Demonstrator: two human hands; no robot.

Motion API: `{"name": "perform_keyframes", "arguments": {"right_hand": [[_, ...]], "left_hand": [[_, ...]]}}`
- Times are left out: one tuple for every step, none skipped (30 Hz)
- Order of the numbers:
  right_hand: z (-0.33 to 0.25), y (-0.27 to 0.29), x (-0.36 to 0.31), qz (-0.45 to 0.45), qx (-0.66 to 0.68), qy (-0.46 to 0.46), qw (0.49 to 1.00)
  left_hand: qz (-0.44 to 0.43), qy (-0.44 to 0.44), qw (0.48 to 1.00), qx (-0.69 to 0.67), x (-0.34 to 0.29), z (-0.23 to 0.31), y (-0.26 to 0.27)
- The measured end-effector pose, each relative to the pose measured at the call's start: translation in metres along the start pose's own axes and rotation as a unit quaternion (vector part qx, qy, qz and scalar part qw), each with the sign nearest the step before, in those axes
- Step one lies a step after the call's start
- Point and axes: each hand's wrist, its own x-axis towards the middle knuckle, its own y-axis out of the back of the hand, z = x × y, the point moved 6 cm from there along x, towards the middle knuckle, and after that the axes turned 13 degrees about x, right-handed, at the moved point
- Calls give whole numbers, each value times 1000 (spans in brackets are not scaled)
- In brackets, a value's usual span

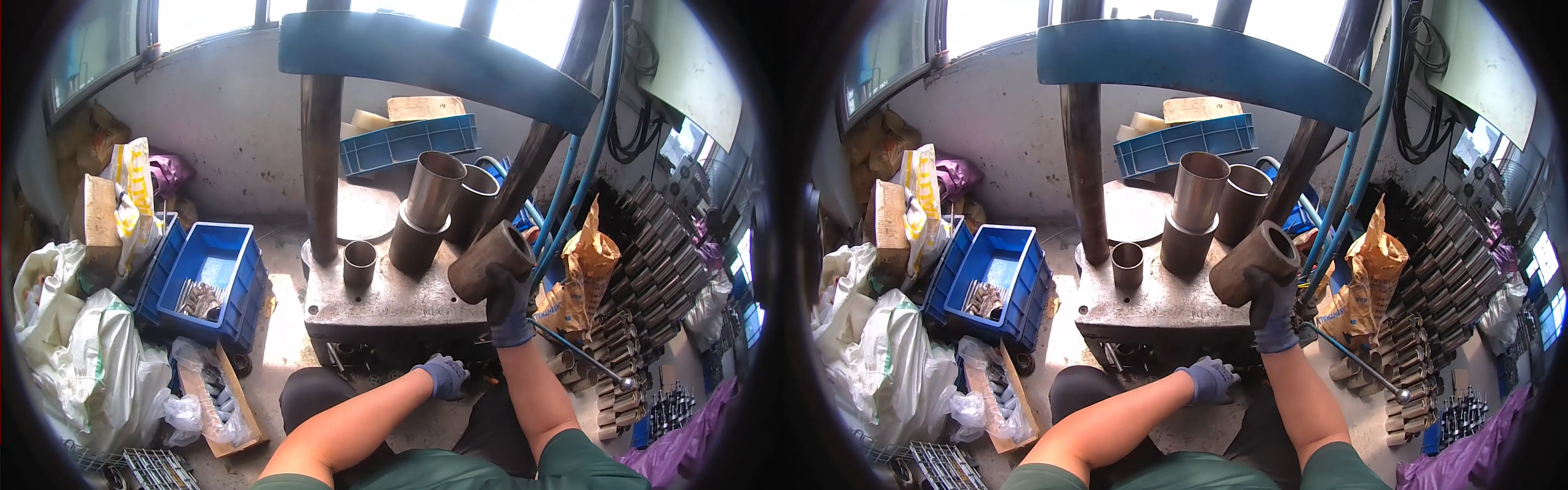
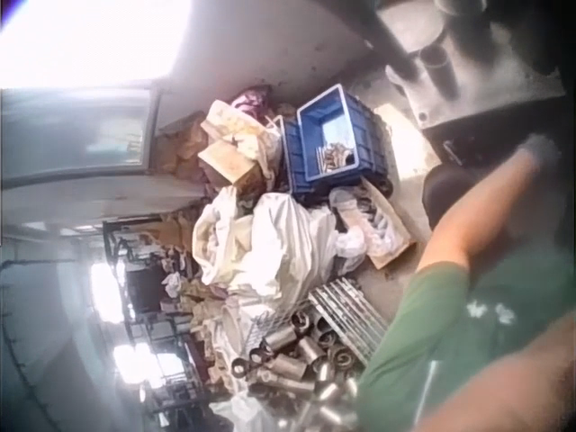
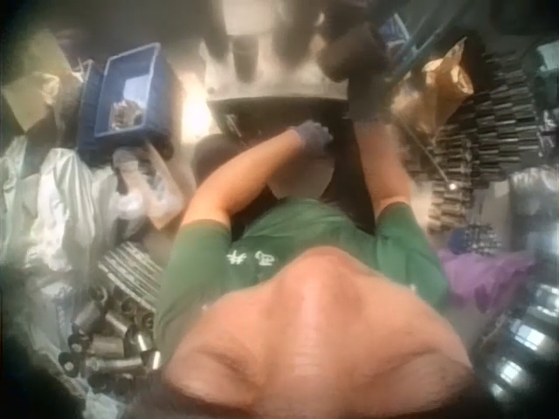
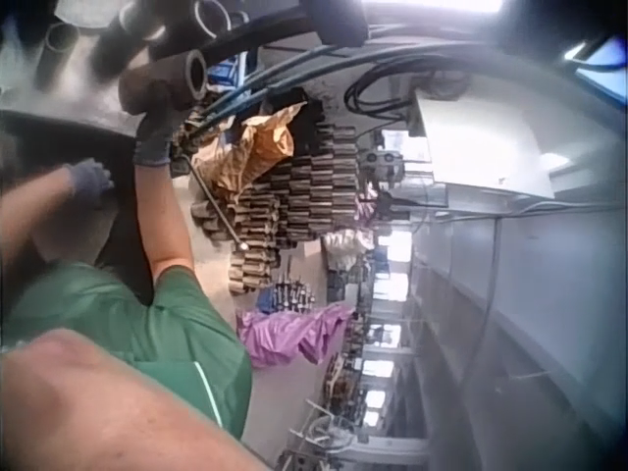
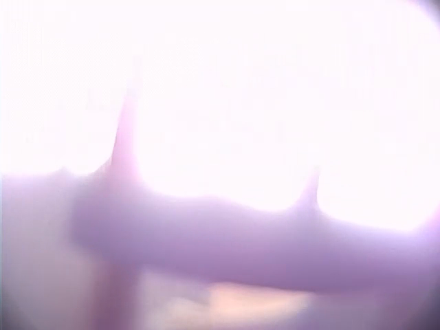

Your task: The person assembles metal exhaust components by inserting wire-wrapped internal parts into metal cylinders and using a hydraulic press to secure them. They pick up components from the floor and a side table, align them on the press platform, and operate the press lever to join the sections.

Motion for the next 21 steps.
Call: {"name": "perform_keyframes", "arguments": {"right_hand": [[-13,-16,8,4,-1,34,999],[-22,-13,23,0,-46,81,996],[-29,-27,37,-14,-44,114,992],[-38,-46,49,-10,-42,149,988],[-50,-59,63,-37,-95,199,975],[-52,-75,72,-38,-83,197,976],[-58,-90,79,-39,-73,199,976],[-59,-95,91,-43,-77,204,975],[-55,-96,103,-53,-87,210,972],[-49,-96,111,-60,-98,212,970],[-44,-94,120,-59,-101,213,970],[-40,-101,124,-69,-104,204,971],[-38,-107,127,-80,-107,196,972],[-39,-109,131,-58,-175,186,965],[-36,-113,137,-59,-179,183,965],[-34,-120,146,-82,-159,178,967],[-32,-124,149,-106,-139,174,969],[-31,-136,147,-111,-138,172,969],[-28,-150,146,-130,-111,148,974],[-24,-163,144,-149,-83,123,978],[-20,-165,149,-152,-85,123,977]], "left_hand": [[-3,-1,1000,-3,2,-1,-2],[-1,-14,1000,-5,5,4,-2],[-6,-10,1000,-3,5,1,-5],[-5,-3,1000,2,4,-4,-3],[2,-2,1000,1,4,-6,-1],[-1,7,1000,-1,4,-11,-3],[-1,12,1000,-2,4,-13,0],[6,10,1000,0,5,-13,3],[7,10,1000,-7,5,-15,6],[3,8,1000,-17,4,-13,4],[5,5,1000,-18,4,-12,4],[7,6,1000,-11,4,-12,4],[9,7,1000,-4,4,-12,6],[19,5,1000,-1,5,-12,7],[20,3,1000,-6,5,-12,8],[19,1,1000,-5,6,-11,9],[19,-1,1000,-5,7,-9,9],[21,1,1000,-7,8,-12,7],[23,5,1000,-10,8,-15,5],[22,7,1000,-6,9,-19,3],[21,5,1000,-1,10,-19,3]]}}
